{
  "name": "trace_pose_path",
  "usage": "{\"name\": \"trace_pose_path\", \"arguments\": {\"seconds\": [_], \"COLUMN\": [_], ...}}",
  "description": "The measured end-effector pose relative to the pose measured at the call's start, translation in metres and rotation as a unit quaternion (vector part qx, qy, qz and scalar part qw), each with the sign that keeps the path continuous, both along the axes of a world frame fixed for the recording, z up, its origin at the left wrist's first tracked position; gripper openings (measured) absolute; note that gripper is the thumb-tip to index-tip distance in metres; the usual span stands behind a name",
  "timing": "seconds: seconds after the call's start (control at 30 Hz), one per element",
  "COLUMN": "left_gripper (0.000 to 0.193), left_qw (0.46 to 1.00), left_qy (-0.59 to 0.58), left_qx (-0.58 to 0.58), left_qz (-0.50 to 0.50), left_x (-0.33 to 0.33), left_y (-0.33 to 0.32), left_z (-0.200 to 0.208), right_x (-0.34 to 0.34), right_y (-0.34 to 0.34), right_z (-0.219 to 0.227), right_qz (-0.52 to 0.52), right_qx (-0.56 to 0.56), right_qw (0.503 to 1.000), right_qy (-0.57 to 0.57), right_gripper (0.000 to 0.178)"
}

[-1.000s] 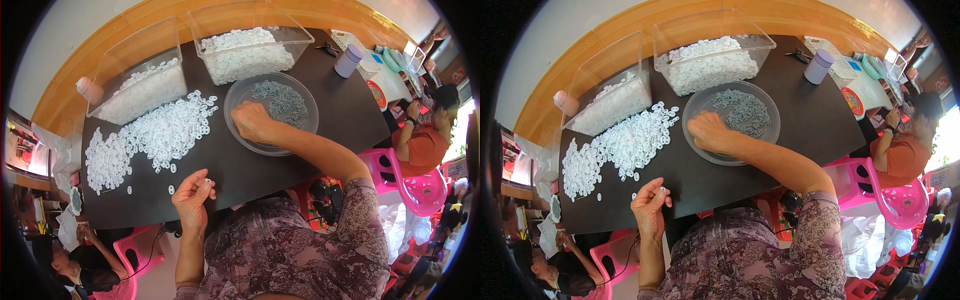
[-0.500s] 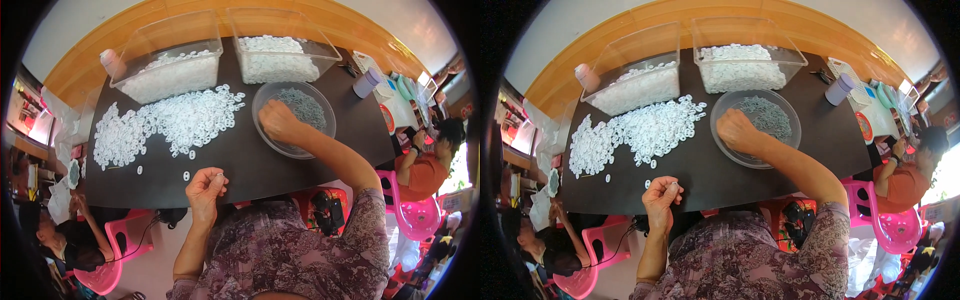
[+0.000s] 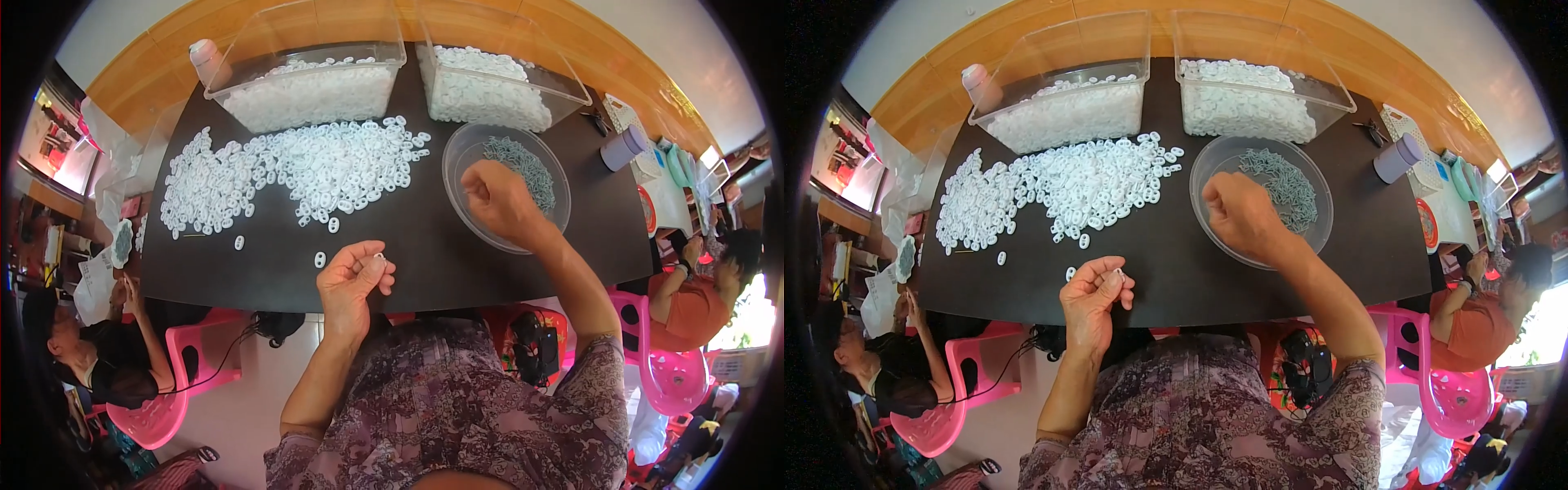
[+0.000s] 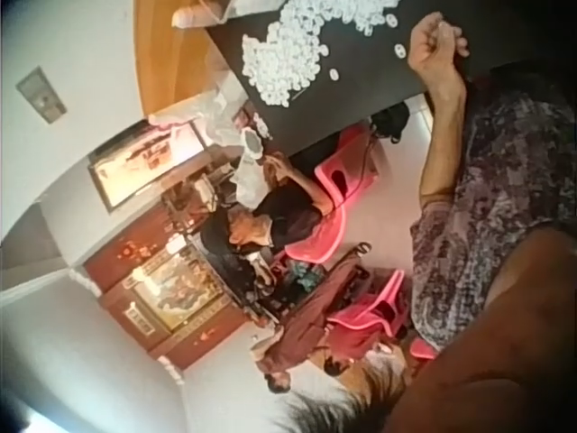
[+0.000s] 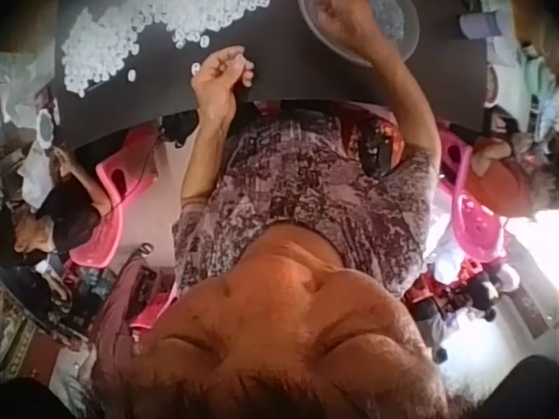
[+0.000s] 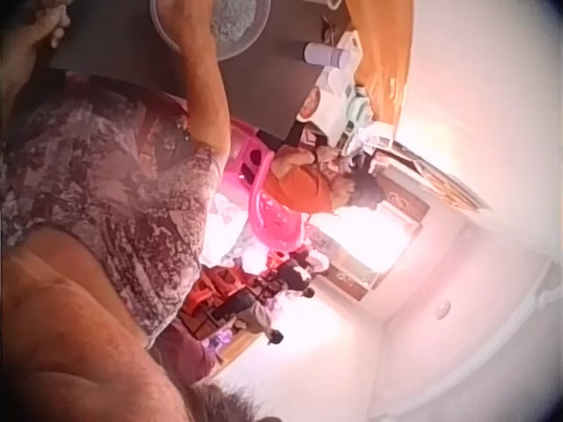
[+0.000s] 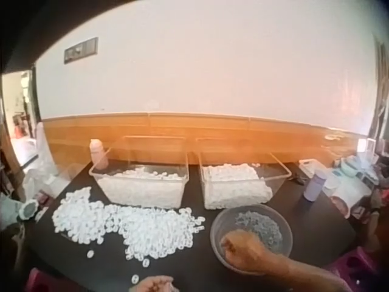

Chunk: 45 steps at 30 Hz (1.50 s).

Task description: Assembling small plastic hardware components by inserting pins into plastic bases.

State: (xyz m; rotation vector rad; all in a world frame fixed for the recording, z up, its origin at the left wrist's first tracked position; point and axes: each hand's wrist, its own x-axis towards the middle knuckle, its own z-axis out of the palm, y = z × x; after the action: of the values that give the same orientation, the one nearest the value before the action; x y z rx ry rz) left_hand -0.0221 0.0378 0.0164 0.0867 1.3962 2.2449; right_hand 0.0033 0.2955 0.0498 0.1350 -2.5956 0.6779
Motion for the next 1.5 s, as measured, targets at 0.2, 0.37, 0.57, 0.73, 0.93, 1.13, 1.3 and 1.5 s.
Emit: {"name": "trace_pose_path", "arguments": {"seconds": [0.2,0.37,0.57,0.73,0.93,1.13,1.3,1.5], "left_gripper": [0.015,0.013,0.014,0.015,0.014,0.012,0.011,0.011], "left_qw": [1.000,0.998,0.998,0.998,0.995,0.984,0.937,0.962], "left_qy": [0.024,0.046,0.057,0.055,0.076,0.141,0.288,0.209], "left_qx": [0.010,0.014,0.012,0.020,-0.018,-0.068,-0.168,-0.139], "left_qz": [0.003,0.028,0.039,0.036,0.060,0.086,0.106,0.105], "left_x": [0.002,0.006,0.007,0.009,0.012,0.019,0.020,0.018], "left_y": [0.003,-0.001,-0.008,-0.011,-0.011,-0.011,-0.014,-0.016], "left_z": [-0.001,-0.001,-0.003,-0.006,-0.004,-0.007,-0.013,-0.017], "right_x": [0.009,0.011,0.011,0.012,0.012,0.012,0.010,0.006], "right_y": [-0.055,-0.095,-0.108,-0.113,-0.117,-0.125,-0.128,-0.133], "right_z": [0.004,0.001,-0.003,-0.004,-0.004,-0.008,-0.011,-0.015], "right_qz": [0.118,0.114,0.089,0.080,0.076,0.070,0.075,0.072], "right_qx": [-0.184,-0.304,-0.379,-0.376,-0.358,-0.359,-0.363,-0.354], "right_qw": [0.974,0.938,0.906,0.907,0.916,0.918,0.915,0.918], "right_qy": [-0.056,-0.118,-0.167,-0.173,-0.166,-0.152,-0.161,-0.165], "right_gripper": [0.012,0.010,0.010,0.010,0.010,0.009,0.009,0.009]}}
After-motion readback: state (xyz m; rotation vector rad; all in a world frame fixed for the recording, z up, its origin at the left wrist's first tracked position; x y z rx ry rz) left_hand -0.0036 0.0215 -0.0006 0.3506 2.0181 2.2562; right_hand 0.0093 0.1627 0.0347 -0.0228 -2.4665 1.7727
